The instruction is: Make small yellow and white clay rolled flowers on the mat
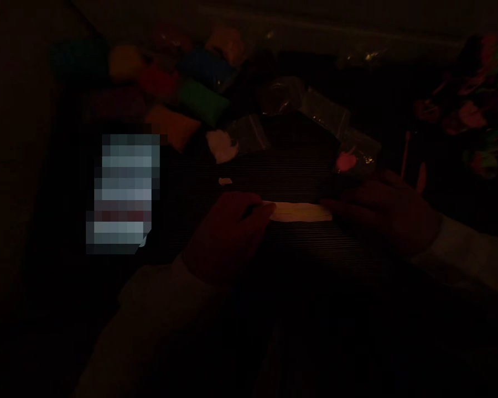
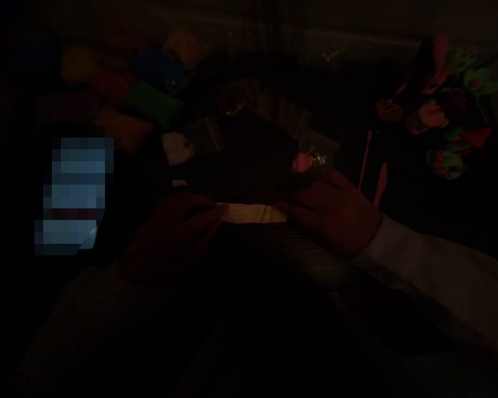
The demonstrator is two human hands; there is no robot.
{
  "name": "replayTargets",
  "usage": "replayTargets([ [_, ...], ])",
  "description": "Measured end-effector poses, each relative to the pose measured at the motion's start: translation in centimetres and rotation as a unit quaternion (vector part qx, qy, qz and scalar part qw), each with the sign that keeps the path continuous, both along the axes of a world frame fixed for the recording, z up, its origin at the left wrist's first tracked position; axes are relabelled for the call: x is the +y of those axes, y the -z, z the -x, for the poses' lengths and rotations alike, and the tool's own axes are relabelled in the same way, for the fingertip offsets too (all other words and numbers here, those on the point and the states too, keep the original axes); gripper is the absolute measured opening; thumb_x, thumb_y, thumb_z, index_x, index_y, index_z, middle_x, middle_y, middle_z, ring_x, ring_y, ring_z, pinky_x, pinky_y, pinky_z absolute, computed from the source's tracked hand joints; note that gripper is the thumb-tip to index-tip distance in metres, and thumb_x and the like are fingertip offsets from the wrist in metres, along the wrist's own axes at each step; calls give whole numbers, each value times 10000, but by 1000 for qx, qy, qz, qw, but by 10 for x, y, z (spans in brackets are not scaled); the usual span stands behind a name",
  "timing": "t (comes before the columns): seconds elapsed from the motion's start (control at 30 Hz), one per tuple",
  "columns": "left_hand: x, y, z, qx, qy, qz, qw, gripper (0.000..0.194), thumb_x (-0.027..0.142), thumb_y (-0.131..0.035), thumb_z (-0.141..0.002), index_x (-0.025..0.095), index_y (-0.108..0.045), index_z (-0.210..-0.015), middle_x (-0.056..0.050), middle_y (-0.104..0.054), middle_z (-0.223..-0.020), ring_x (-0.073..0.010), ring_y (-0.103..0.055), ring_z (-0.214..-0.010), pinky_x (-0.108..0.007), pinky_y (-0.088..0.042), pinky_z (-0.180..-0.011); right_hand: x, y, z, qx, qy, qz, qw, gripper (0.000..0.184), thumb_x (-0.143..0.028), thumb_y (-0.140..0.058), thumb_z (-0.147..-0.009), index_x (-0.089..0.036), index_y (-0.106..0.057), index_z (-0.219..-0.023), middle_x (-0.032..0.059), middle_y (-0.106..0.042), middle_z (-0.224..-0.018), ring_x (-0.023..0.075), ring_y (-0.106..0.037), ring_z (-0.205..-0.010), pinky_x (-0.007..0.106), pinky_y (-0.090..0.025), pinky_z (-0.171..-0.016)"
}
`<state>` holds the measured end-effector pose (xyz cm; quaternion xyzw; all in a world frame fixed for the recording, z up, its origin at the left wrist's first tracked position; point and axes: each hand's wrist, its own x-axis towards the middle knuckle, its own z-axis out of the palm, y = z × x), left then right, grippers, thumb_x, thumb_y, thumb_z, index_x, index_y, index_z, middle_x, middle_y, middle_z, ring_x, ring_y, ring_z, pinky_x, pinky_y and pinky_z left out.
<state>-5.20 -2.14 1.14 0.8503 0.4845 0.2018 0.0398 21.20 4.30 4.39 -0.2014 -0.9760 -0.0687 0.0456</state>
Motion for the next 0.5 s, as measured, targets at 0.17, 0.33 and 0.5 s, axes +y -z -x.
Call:
replayTargets([
  [0.17,0,3,2,6,3,0,1000,282,210,-495,-780,142,-554,-1047,-88,-554,-967,-187,-499,-891,-327,-462,-748,-1,3,-1,23,25,22,999,226,-196,-486,-821,-163,-531,-1039,30,-662,-858,169,-548,-730,340,-371,-699],
  [0.33,0,-4,0,8,-15,15,1000,324,236,-522,-761,157,-533,-1075,-92,-540,-1010,-211,-494,-922,-370,-453,-772,-2,2,0,9,15,11,1000,237,-140,-430,-837,-186,-552,-1035,33,-656,-869,162,-541,-743,338,-361,-709],
  [0.5,1,-15,-18,13,8,14,1000,318,235,-547,-747,186,-569,-1060,-91,-547,-1018,-233,-480,-918,-416,-430,-798,-1,4,0,15,16,19,1000,262,-128,-409,-840,-206,-564,-1036,27,-650,-890,155,-526,-746,343,-350,-724],
])
